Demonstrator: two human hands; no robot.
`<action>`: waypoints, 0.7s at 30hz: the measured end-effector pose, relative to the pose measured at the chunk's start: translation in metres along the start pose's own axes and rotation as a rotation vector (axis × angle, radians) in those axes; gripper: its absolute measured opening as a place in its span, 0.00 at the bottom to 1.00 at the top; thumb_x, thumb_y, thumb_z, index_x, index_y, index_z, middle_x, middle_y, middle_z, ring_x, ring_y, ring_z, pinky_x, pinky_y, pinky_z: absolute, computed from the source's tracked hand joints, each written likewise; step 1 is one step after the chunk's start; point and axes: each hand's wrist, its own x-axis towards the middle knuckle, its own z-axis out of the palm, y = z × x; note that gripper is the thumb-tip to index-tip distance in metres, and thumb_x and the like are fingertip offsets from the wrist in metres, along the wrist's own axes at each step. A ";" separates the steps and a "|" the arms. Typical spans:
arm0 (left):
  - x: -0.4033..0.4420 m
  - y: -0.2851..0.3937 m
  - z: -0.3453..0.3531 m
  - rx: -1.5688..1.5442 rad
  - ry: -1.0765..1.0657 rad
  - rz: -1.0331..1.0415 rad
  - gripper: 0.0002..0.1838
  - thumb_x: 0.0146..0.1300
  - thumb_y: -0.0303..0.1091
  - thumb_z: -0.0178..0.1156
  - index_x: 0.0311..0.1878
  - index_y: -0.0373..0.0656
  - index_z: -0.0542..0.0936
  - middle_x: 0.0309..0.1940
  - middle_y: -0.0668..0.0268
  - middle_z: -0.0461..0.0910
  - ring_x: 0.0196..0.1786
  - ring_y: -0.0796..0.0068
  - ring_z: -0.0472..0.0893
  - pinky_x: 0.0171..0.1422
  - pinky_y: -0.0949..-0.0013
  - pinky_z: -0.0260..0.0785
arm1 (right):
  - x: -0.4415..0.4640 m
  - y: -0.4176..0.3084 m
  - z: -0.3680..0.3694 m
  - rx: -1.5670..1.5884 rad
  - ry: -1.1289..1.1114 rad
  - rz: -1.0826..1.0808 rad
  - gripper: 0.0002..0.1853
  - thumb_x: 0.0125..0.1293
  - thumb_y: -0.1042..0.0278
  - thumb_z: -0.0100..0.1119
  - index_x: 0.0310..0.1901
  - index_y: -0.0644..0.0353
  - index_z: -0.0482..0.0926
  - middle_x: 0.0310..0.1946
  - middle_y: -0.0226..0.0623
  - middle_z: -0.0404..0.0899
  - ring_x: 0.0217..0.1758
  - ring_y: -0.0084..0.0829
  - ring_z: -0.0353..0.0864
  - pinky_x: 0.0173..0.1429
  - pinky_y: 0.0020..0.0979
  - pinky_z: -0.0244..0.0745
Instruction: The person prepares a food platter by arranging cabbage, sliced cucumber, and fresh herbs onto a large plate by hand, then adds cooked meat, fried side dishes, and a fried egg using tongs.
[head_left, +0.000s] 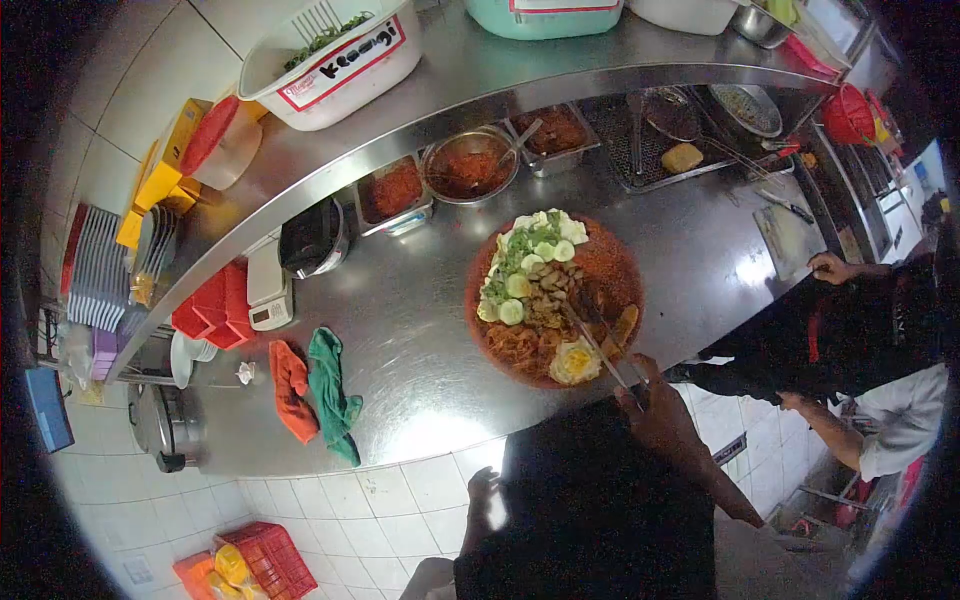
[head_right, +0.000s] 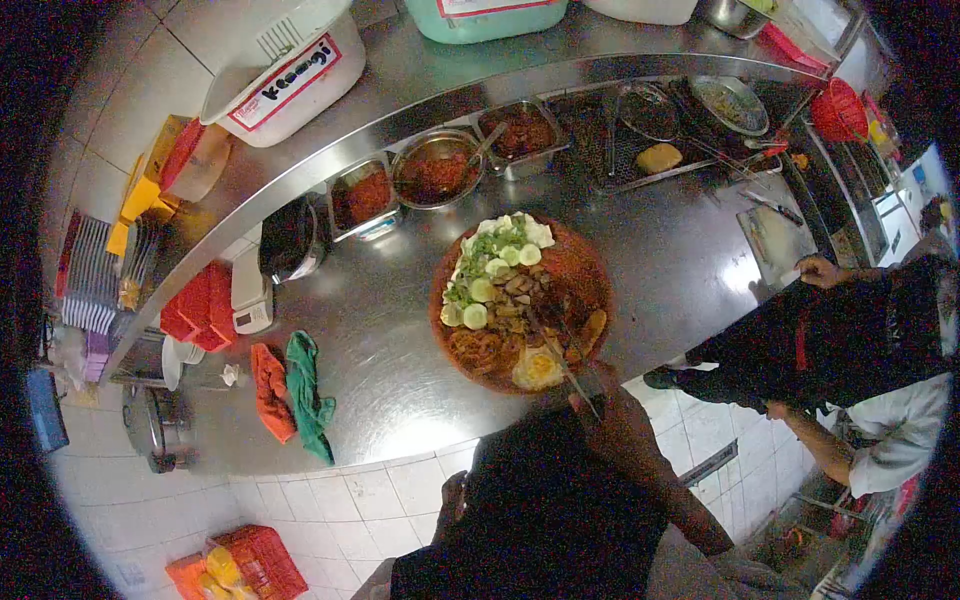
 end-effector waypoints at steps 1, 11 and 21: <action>0.002 0.008 0.003 0.210 -0.037 0.036 0.29 0.67 0.47 0.60 0.67 0.45 0.69 0.49 0.60 0.82 0.48 0.54 0.84 0.38 0.59 0.81 | 0.001 -0.003 -0.003 0.001 0.001 0.001 0.28 0.70 0.61 0.54 0.68 0.54 0.59 0.40 0.59 0.80 0.43 0.59 0.81 0.47 0.53 0.75; 0.018 -0.011 0.000 0.137 -0.014 0.034 0.33 0.64 0.56 0.61 0.61 0.39 0.73 0.47 0.59 0.82 0.46 0.62 0.84 0.46 0.64 0.77 | 0.013 0.004 -0.008 -0.293 -0.027 -0.017 0.24 0.71 0.62 0.51 0.66 0.57 0.63 0.33 0.60 0.80 0.37 0.59 0.82 0.44 0.53 0.75; -0.002 0.019 0.023 -0.043 0.132 -0.161 0.29 0.65 0.53 0.62 0.60 0.41 0.74 0.46 0.59 0.82 0.45 0.62 0.84 0.46 0.62 0.77 | 0.051 0.116 -0.040 -0.030 -0.100 -0.344 0.22 0.74 0.61 0.50 0.65 0.61 0.68 0.28 0.36 0.77 0.26 0.29 0.76 0.32 0.30 0.75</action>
